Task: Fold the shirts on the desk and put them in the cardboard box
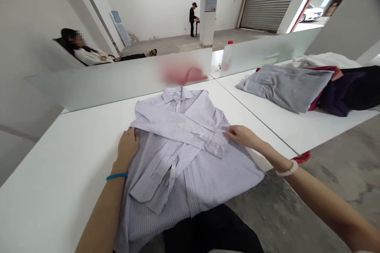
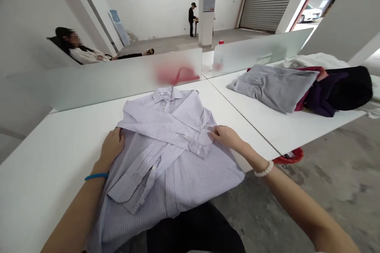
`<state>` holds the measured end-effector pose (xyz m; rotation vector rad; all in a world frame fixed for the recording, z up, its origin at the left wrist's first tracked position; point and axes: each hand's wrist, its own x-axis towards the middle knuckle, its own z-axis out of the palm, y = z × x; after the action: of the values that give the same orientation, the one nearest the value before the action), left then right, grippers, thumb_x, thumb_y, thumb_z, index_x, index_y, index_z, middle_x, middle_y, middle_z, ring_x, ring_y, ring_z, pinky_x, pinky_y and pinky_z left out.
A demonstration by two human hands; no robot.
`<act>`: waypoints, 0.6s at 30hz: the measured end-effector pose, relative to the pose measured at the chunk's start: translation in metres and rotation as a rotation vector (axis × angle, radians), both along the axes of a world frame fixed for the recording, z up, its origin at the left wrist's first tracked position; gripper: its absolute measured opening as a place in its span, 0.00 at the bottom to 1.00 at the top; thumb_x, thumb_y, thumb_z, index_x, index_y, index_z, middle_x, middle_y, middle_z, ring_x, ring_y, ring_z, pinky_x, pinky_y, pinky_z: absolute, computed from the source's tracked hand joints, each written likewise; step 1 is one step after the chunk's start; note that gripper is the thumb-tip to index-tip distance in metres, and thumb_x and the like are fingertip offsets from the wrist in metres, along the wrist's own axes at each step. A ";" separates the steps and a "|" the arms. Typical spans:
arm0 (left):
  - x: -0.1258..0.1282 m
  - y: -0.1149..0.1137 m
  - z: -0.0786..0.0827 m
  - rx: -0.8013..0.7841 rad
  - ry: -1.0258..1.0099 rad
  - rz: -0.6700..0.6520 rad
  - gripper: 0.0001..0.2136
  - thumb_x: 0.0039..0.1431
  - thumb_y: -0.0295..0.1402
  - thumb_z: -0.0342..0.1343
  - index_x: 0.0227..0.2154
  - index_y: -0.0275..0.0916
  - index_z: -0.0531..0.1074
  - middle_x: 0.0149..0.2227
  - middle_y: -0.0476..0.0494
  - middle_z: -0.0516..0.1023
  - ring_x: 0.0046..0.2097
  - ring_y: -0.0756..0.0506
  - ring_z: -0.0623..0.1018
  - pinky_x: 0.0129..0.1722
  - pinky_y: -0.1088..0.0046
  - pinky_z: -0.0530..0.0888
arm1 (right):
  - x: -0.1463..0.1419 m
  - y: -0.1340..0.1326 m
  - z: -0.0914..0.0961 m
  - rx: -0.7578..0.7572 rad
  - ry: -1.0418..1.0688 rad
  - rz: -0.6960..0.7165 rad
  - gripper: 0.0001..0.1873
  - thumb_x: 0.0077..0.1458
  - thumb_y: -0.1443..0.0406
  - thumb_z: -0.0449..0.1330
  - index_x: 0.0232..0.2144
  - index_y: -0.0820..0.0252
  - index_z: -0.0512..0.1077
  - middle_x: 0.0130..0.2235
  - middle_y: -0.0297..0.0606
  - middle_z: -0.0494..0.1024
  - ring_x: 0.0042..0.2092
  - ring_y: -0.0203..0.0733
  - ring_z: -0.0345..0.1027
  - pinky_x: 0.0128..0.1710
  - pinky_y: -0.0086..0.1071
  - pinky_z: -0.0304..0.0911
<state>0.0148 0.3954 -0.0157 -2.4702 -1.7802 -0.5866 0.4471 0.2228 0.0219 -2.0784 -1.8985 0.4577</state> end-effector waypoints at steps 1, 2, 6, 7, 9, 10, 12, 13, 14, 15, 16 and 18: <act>0.000 -0.003 0.001 0.015 0.012 0.007 0.22 0.60 0.32 0.34 0.51 0.27 0.63 0.50 0.25 0.71 0.55 0.34 0.69 0.55 0.53 0.63 | -0.001 -0.005 0.002 0.072 -0.126 0.004 0.21 0.60 0.53 0.47 0.29 0.61 0.71 0.32 0.45 0.76 0.33 0.47 0.69 0.33 0.38 0.63; 0.000 -0.008 0.001 0.026 0.025 0.011 0.23 0.60 0.31 0.34 0.52 0.25 0.63 0.51 0.23 0.70 0.56 0.34 0.68 0.56 0.53 0.62 | -0.003 -0.010 0.004 0.143 -0.205 0.025 0.20 0.62 0.55 0.46 0.33 0.61 0.72 0.36 0.47 0.76 0.37 0.49 0.69 0.35 0.39 0.64; -0.007 -0.043 -0.002 0.021 0.109 -0.027 0.23 0.60 0.34 0.35 0.51 0.24 0.66 0.57 0.22 0.66 0.61 0.31 0.62 0.58 0.49 0.58 | -0.020 -0.023 0.005 0.300 -0.248 0.282 0.23 0.65 0.54 0.44 0.51 0.61 0.68 0.55 0.49 0.70 0.55 0.53 0.63 0.53 0.46 0.60; -0.011 -0.057 -0.004 0.004 0.144 -0.051 0.24 0.60 0.34 0.35 0.51 0.25 0.66 0.58 0.23 0.65 0.61 0.30 0.62 0.58 0.48 0.58 | -0.025 -0.024 0.000 0.305 -0.256 0.328 0.25 0.65 0.53 0.44 0.55 0.60 0.66 0.59 0.48 0.65 0.60 0.54 0.57 0.56 0.48 0.56; -0.021 -0.089 -0.008 -0.038 0.211 -0.095 0.25 0.61 0.36 0.35 0.52 0.27 0.67 0.59 0.24 0.64 0.60 0.29 0.63 0.56 0.46 0.61 | -0.033 -0.024 -0.014 0.255 -0.278 0.382 0.28 0.65 0.51 0.43 0.61 0.58 0.59 0.65 0.47 0.55 0.65 0.57 0.46 0.60 0.54 0.50; -0.028 -0.107 -0.010 -0.058 0.230 -0.108 0.25 0.61 0.37 0.35 0.53 0.28 0.67 0.59 0.25 0.64 0.60 0.28 0.64 0.55 0.46 0.62 | -0.036 -0.024 -0.022 0.214 -0.281 0.397 0.29 0.65 0.51 0.42 0.62 0.58 0.57 0.66 0.47 0.52 0.66 0.57 0.42 0.60 0.56 0.47; -0.040 -0.146 -0.013 -0.090 0.227 -0.115 0.25 0.61 0.37 0.35 0.54 0.30 0.66 0.60 0.27 0.64 0.60 0.28 0.64 0.54 0.45 0.63 | -0.037 -0.024 -0.037 0.150 -0.246 0.414 0.30 0.66 0.53 0.41 0.64 0.60 0.54 0.66 0.47 0.50 0.67 0.56 0.38 0.62 0.57 0.43; -0.046 -0.166 -0.014 -0.100 0.211 -0.111 0.25 0.61 0.36 0.34 0.55 0.32 0.65 0.61 0.29 0.63 0.61 0.29 0.63 0.54 0.46 0.64 | -0.035 -0.026 -0.041 0.139 -0.209 0.417 0.29 0.66 0.54 0.40 0.64 0.61 0.53 0.66 0.46 0.50 0.67 0.55 0.36 0.63 0.56 0.41; -0.052 -0.185 -0.016 -0.106 0.186 -0.101 0.25 0.61 0.34 0.34 0.56 0.34 0.65 0.61 0.31 0.63 0.61 0.30 0.63 0.54 0.47 0.65 | -0.033 -0.029 -0.043 0.139 -0.158 0.416 0.29 0.66 0.54 0.40 0.64 0.61 0.53 0.66 0.45 0.49 0.67 0.53 0.35 0.63 0.55 0.39; -0.056 -0.204 -0.016 -0.105 0.156 -0.083 0.25 0.60 0.33 0.34 0.57 0.35 0.64 0.61 0.32 0.63 0.62 0.32 0.62 0.55 0.49 0.65 | -0.029 -0.035 -0.042 0.144 -0.093 0.408 0.29 0.66 0.54 0.40 0.64 0.60 0.53 0.66 0.44 0.50 0.67 0.51 0.36 0.64 0.54 0.39; -0.060 -0.222 -0.017 -0.099 0.126 -0.059 0.25 0.60 0.32 0.34 0.57 0.36 0.64 0.60 0.33 0.64 0.62 0.33 0.63 0.55 0.50 0.65 | -0.025 -0.043 -0.039 0.144 -0.014 0.392 0.29 0.66 0.54 0.41 0.64 0.59 0.54 0.66 0.43 0.51 0.67 0.50 0.38 0.64 0.52 0.40; -0.063 -0.255 -0.018 -0.073 0.066 0.009 0.24 0.60 0.33 0.35 0.56 0.37 0.64 0.58 0.32 0.68 0.60 0.34 0.65 0.57 0.52 0.64 | -0.012 -0.067 -0.029 0.138 0.177 0.290 0.27 0.64 0.53 0.45 0.62 0.55 0.58 0.63 0.42 0.60 0.64 0.49 0.50 0.62 0.47 0.50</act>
<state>-0.0487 0.1402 -0.0341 -2.4957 -1.8192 -0.4416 0.4347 0.1562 -0.0069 -1.6270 -2.0670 0.5375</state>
